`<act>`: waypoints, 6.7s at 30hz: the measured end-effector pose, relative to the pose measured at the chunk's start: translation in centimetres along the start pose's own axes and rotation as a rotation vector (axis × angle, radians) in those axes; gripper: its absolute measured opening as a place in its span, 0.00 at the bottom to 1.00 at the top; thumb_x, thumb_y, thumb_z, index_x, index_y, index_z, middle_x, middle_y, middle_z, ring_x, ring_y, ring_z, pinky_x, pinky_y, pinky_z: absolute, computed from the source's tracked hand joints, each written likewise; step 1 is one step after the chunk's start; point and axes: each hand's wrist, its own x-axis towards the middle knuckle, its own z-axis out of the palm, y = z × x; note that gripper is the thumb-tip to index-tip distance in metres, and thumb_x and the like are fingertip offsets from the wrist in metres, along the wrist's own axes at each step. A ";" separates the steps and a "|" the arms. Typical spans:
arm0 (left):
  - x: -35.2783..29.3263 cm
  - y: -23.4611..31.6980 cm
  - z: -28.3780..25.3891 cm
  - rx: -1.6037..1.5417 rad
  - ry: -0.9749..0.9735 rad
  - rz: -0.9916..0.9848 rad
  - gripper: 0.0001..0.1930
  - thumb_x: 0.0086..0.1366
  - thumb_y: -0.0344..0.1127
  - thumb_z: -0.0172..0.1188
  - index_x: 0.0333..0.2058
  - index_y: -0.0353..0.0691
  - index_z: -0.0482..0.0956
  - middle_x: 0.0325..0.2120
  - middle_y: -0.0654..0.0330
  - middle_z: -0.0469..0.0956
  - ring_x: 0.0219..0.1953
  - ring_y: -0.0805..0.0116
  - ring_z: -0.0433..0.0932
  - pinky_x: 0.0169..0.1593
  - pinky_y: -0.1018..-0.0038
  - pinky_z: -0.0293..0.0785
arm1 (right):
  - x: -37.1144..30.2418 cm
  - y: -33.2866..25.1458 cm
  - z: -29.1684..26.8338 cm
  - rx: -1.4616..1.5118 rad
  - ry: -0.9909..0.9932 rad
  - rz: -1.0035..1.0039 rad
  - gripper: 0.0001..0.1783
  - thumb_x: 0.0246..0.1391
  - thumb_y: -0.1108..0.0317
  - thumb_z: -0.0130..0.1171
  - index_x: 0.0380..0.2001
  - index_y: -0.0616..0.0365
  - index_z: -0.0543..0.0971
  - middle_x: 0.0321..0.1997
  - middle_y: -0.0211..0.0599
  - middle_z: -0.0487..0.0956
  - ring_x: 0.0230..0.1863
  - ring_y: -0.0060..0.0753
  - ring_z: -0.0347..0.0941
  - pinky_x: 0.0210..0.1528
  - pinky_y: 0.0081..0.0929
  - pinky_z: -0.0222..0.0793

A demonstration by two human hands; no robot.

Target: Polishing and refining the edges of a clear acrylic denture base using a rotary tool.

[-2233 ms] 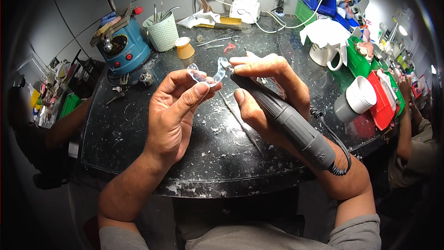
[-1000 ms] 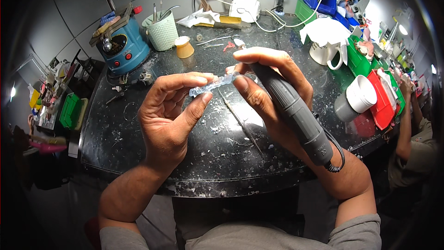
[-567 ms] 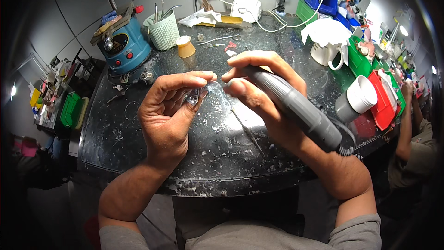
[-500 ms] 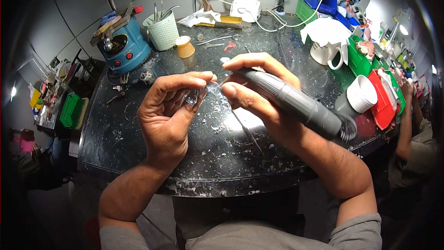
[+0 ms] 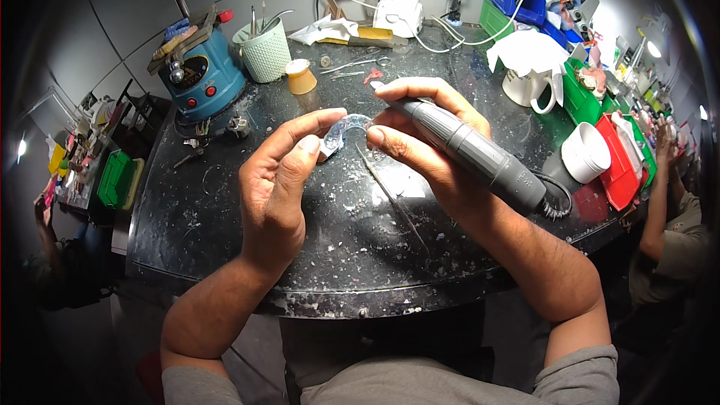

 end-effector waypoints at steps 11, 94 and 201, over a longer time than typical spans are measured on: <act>0.0 -0.8 0.5 0.048 0.053 -0.049 0.12 0.69 0.27 0.59 0.49 0.30 0.79 0.43 0.57 0.82 0.46 0.74 0.79 0.54 0.78 0.73 | -0.1 -0.6 0.3 0.051 0.038 0.061 0.19 0.55 0.73 0.68 0.50 0.59 0.76 0.37 0.33 0.81 0.41 0.20 0.78 0.46 0.22 0.75; 1.8 -5.2 -3.7 0.970 -0.222 -0.061 0.35 0.55 0.38 0.70 0.63 0.42 0.69 0.59 0.50 0.70 0.63 0.52 0.65 0.68 0.61 0.59 | 0.9 2.8 -1.0 -0.123 0.100 -0.066 0.20 0.54 0.78 0.64 0.51 0.54 0.77 0.41 0.33 0.82 0.46 0.22 0.79 0.50 0.22 0.75; 0.6 -3.8 0.0 -0.463 -0.260 -0.583 0.33 0.71 0.58 0.50 0.57 0.29 0.67 0.45 0.51 0.78 0.47 0.62 0.81 0.57 0.68 0.79 | 0.5 2.2 -0.6 -0.071 -0.159 0.059 0.22 0.49 0.71 0.73 0.48 0.56 0.78 0.46 0.31 0.81 0.49 0.23 0.77 0.54 0.24 0.74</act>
